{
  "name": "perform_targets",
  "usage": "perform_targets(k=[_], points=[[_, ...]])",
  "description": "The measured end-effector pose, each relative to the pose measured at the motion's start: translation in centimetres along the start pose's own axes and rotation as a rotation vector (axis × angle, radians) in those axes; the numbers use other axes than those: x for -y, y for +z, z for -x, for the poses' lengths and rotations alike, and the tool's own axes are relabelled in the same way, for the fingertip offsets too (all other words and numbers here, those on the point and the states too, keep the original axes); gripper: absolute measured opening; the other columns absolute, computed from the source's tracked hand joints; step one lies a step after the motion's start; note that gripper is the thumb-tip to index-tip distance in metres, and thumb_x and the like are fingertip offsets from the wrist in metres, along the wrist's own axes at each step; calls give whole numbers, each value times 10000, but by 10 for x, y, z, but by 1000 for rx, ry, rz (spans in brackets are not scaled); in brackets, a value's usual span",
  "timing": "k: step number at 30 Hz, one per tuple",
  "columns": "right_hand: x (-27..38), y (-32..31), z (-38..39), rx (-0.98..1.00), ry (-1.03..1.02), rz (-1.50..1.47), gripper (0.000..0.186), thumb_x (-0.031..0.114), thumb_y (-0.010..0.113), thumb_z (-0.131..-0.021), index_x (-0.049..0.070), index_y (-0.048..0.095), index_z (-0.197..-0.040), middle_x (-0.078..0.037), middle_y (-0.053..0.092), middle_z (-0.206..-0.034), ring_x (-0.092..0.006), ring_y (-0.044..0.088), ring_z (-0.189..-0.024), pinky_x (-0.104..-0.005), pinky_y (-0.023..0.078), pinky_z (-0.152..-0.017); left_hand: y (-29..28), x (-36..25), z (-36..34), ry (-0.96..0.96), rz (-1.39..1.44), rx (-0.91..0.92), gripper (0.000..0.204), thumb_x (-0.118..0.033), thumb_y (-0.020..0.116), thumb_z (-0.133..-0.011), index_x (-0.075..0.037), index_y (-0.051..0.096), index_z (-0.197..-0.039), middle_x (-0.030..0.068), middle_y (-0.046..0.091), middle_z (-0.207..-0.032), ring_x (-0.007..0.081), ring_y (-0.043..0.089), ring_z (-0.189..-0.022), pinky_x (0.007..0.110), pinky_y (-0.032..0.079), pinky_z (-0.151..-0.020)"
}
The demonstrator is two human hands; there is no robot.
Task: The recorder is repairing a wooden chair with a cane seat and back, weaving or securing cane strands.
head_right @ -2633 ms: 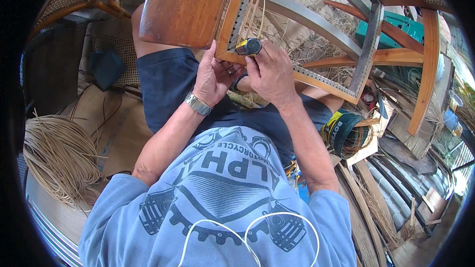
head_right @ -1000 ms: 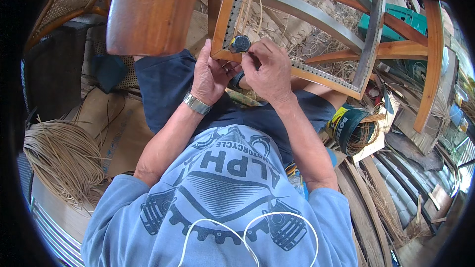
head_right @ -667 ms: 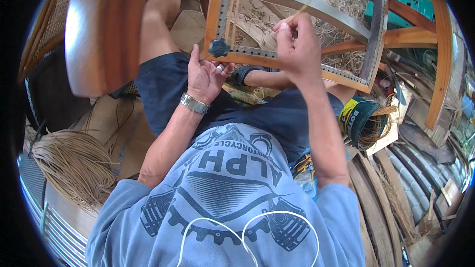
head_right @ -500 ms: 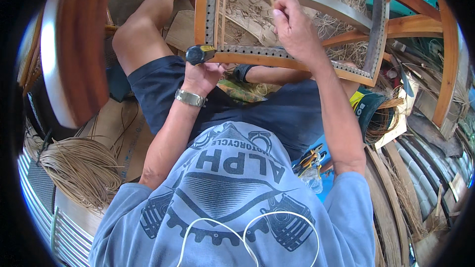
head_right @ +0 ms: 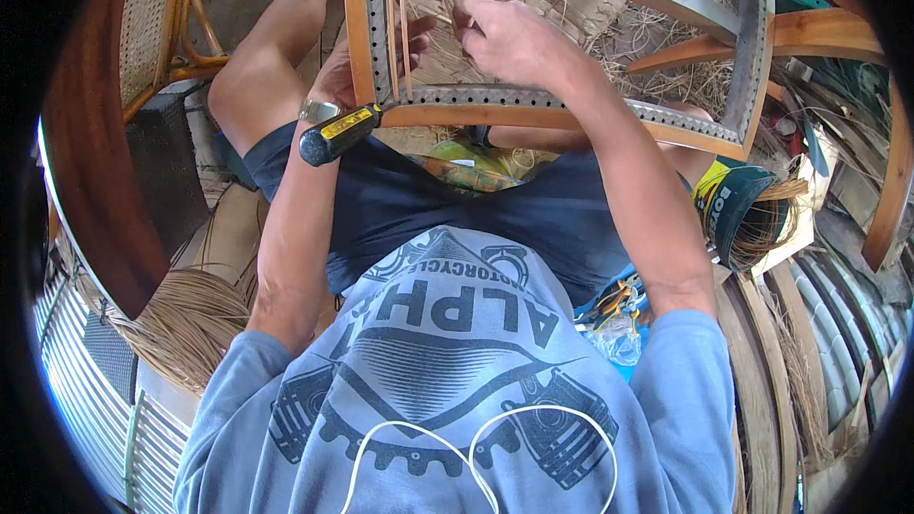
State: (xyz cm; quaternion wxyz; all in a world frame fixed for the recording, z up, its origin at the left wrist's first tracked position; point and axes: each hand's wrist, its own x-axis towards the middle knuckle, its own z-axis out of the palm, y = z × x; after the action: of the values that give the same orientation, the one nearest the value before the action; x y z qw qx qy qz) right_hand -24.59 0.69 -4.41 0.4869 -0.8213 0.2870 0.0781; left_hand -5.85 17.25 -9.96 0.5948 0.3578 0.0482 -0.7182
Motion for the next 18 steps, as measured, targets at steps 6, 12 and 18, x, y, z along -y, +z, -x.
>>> perform_targets(k=[6,12,18], points=[[-26,14,-37,307,-70,501,231,111,522,-851,-39,589,-1014,-253,672,-900,-353,680,-829,-439,529,-714,-6,6,-28,16,-385,2,398,-244,698,-926,-64,581,-1261,83,592,-1337,161,609,-1107,302,507,-955],[-27,23,-35,378,159,143,274,171,655,-783,-21,696,-974,-179,703,-788,-270,685,-693,-417,532,-634,13,17,-30,11,-785,-159,370,-227,674,-938,-42,585,-1246,34,617,-1286,172,603,-1114,309,490,-957],[29,-1,84,-865,-202,129,148,187,619,-876,42,616,-904,-151,636,-876,-368,640,-864,-451,521,-762,11,3,-30,37,-739,-224,348,-226,651,-950,-39,584,-1237,39,623,-1246,165,608,-1075,315,498,-926]])
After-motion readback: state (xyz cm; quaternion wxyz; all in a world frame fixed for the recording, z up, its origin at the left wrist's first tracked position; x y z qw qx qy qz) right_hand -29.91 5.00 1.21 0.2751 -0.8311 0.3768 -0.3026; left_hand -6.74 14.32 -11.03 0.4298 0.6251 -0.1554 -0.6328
